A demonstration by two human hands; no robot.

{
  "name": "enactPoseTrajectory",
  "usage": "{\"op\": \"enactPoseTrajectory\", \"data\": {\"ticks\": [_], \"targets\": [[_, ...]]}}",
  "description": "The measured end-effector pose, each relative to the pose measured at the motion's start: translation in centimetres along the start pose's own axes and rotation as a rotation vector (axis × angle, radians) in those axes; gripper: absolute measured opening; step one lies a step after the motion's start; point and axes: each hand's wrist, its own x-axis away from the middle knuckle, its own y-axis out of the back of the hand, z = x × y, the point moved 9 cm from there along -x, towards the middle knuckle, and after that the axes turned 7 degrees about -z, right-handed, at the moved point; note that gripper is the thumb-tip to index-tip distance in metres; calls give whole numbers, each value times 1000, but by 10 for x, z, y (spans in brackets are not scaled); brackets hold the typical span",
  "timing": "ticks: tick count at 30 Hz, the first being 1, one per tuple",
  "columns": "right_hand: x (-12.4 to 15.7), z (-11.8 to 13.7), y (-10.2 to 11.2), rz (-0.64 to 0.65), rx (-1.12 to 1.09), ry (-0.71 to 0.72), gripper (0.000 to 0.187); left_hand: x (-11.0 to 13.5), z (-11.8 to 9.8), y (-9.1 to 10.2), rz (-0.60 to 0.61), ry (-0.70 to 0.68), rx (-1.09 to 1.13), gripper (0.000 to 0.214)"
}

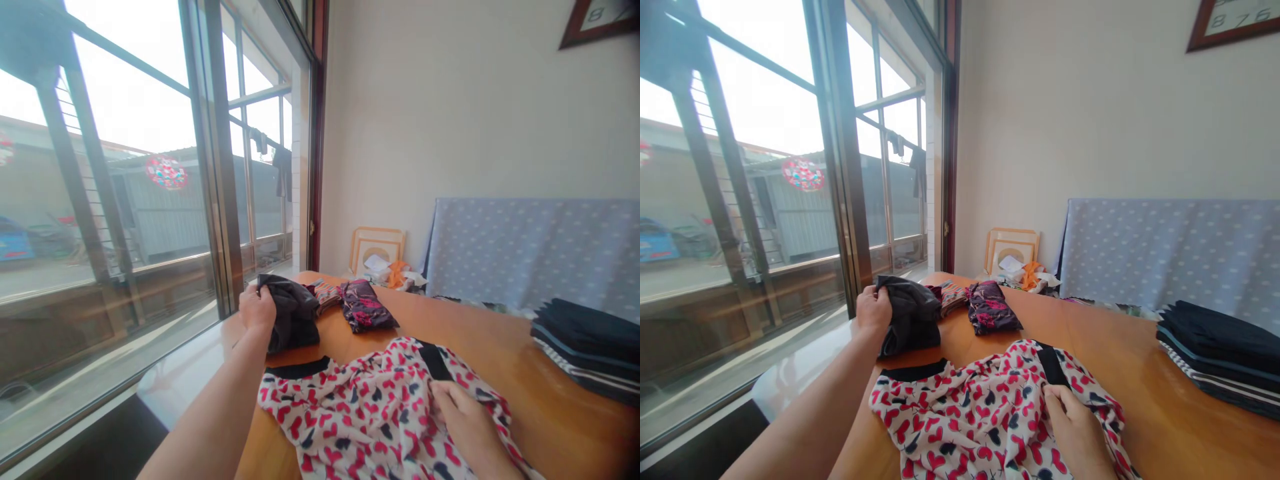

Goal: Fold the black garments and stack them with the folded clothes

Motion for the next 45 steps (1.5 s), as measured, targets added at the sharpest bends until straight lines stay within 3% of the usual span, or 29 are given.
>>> {"op": "enactPoseTrajectory", "data": {"ticks": [3, 6, 10, 13, 16, 18, 20, 23, 27, 30, 34, 38, 40, 41, 45], "targets": [[0, 1, -1, -6, -32, -9, 47, -16, 20, 26, -187, 91, 17, 36], [1, 1, -2, -2, -40, -14, 47, -15, 31, 41, -311, 132, 40, 33], [2, -3, -4, 12, -13, -32, 47, -2, 9, 45, -439, -47, 101, 38], [1, -4, -4, 5, -15, -48, 46, 12, -33, 17, -280, -298, 113, 39], [0, -3, -2, -11, -19, -51, 44, 37, -73, -41, 107, -536, 32, 39], [0, -1, -2, -17, -15, -48, 44, 54, -87, -74, 286, -632, -13, 39], [1, 1, -2, -16, 0, -43, 44, 64, -87, -98, 380, -657, -50, 36], [2, 1, -4, -30, 28, -30, 46, 62, -68, -126, 459, -578, -162, 28], [2, -3, -7, -24, 29, -23, 46, 45, -40, -142, 424, -424, -298, 32], [2, -3, -9, 30, 5, -22, 46, 38, -32, -148, 416, -352, -336, 19], [5, 7, -7, 59, -16, 17, 45, 24, -40, -139, 369, -271, -307, 16], [6, 13, -2, 13, 4, -5, 45, -4, -79, -101, 194, -265, -176, 36], [7, 17, -1, 3, -5, -10, 46, -15, -111, -67, 11, -266, 176, 35], [8, 18, -1, 5, -11, -10, 45, -16, -126, -57, 2, -271, 368, 35], [10, 24, -1, 39, -17, -13, 43, 8, -182, -43, 269, -187, 1123, 39]]}}
